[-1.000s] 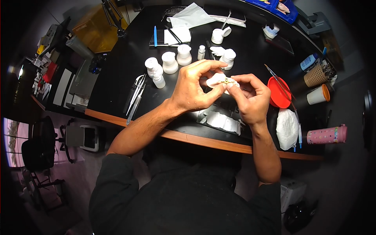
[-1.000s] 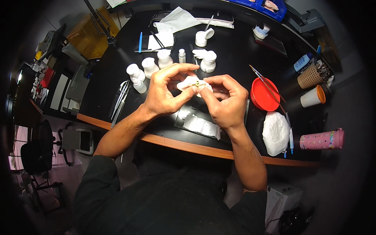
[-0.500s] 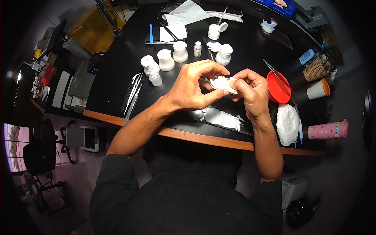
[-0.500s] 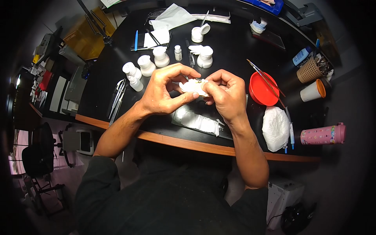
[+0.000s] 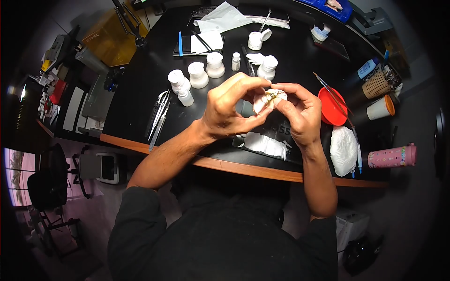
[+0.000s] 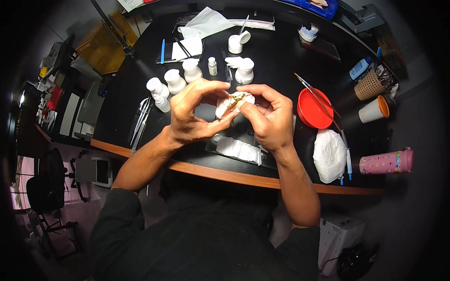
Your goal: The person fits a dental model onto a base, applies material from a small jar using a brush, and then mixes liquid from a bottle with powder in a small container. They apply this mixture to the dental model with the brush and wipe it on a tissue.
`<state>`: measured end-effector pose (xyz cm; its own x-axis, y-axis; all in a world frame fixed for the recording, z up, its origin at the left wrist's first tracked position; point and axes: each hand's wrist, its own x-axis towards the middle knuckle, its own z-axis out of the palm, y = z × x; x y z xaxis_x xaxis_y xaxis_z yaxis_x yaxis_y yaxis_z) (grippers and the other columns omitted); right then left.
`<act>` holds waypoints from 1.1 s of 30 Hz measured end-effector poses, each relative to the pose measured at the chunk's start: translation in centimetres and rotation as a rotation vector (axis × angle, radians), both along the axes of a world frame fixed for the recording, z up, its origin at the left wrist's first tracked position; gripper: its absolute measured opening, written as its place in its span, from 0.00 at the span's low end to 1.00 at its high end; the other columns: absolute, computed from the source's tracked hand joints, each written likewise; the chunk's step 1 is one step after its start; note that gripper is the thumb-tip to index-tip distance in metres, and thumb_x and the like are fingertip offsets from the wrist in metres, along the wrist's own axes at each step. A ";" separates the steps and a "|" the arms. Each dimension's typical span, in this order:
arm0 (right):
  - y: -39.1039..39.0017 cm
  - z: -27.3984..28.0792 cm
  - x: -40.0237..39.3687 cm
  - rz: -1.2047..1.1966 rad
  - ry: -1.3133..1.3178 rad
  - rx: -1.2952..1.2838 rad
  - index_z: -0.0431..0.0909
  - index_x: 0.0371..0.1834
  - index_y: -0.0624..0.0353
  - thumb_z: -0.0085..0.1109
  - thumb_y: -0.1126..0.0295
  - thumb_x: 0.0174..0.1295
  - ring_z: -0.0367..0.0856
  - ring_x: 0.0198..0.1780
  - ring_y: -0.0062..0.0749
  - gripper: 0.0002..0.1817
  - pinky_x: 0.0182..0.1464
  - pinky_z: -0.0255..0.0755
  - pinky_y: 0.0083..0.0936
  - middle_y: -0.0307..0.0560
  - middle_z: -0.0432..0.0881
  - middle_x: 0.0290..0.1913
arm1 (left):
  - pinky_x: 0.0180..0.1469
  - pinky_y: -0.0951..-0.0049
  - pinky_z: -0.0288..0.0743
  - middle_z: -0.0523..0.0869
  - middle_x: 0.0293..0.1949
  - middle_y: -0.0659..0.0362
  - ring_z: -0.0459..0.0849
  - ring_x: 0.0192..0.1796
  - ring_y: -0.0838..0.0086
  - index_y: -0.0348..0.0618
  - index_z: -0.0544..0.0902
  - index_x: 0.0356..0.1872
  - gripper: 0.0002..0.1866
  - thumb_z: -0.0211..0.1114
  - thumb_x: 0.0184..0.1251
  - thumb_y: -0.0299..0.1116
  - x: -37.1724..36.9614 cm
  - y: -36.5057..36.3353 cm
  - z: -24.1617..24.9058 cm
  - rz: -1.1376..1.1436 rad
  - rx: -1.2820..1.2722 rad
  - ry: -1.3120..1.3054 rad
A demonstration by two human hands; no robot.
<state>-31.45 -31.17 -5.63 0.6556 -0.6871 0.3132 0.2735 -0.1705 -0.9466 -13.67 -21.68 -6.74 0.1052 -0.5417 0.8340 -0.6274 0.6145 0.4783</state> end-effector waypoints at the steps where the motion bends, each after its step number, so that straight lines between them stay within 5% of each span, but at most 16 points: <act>1: 0.0 0.1 -0.1 0.008 -0.008 -0.020 0.85 0.54 0.72 0.64 0.82 0.68 0.88 0.50 0.25 0.13 0.55 0.83 0.20 0.50 0.89 0.47 | 0.42 0.74 0.90 0.89 0.40 0.56 0.92 0.39 0.73 0.35 0.86 0.56 0.26 0.82 0.53 0.21 0.1 0.0 0.3 0.017 -0.053 -0.060; 4: -0.2 -0.4 -0.1 0.029 -0.062 -0.087 0.86 0.55 0.72 0.66 0.83 0.68 0.88 0.53 0.26 0.13 0.56 0.83 0.22 0.50 0.88 0.52 | 0.41 0.74 0.91 0.89 0.44 0.55 0.93 0.40 0.73 0.36 0.85 0.58 0.30 0.85 0.51 0.22 0.2 -0.3 0.0 0.064 -0.189 -0.179; 10: -0.2 0.0 -0.1 -0.014 -0.153 -0.179 0.87 0.54 0.71 0.68 0.85 0.65 0.88 0.52 0.28 0.14 0.59 0.85 0.26 0.53 0.87 0.54 | 0.48 0.72 0.94 0.85 0.55 0.51 0.91 0.48 0.71 0.35 0.85 0.62 0.33 0.88 0.52 0.29 0.2 0.7 1.2 -0.184 0.185 0.157; 15: -0.6 0.1 -0.2 -0.021 -0.134 -0.237 0.87 0.54 0.70 0.69 0.84 0.64 0.89 0.53 0.28 0.15 0.59 0.86 0.27 0.53 0.88 0.53 | 0.55 0.73 0.88 0.90 0.52 0.50 0.91 0.50 0.72 0.25 0.81 0.64 0.21 0.70 0.73 0.23 1.4 0.8 0.7 -0.654 0.580 0.713; 18: -0.6 0.0 -0.5 -0.025 -0.085 -0.229 0.86 0.55 0.71 0.67 0.83 0.66 0.87 0.54 0.29 0.15 0.60 0.81 0.28 0.56 0.88 0.54 | 0.55 0.70 0.89 0.90 0.51 0.48 0.93 0.48 0.70 0.25 0.80 0.62 0.21 0.72 0.74 0.25 1.7 0.9 1.2 -0.682 0.716 0.855; 33: -0.7 -0.3 -0.2 -0.046 -0.081 -0.253 0.88 0.54 0.68 0.73 0.81 0.64 0.89 0.51 0.28 0.15 0.55 0.87 0.25 0.49 0.87 0.51 | 0.56 0.68 0.90 0.89 0.52 0.46 0.93 0.51 0.66 0.25 0.79 0.62 0.21 0.72 0.73 0.25 1.8 0.7 0.9 -0.757 0.746 0.862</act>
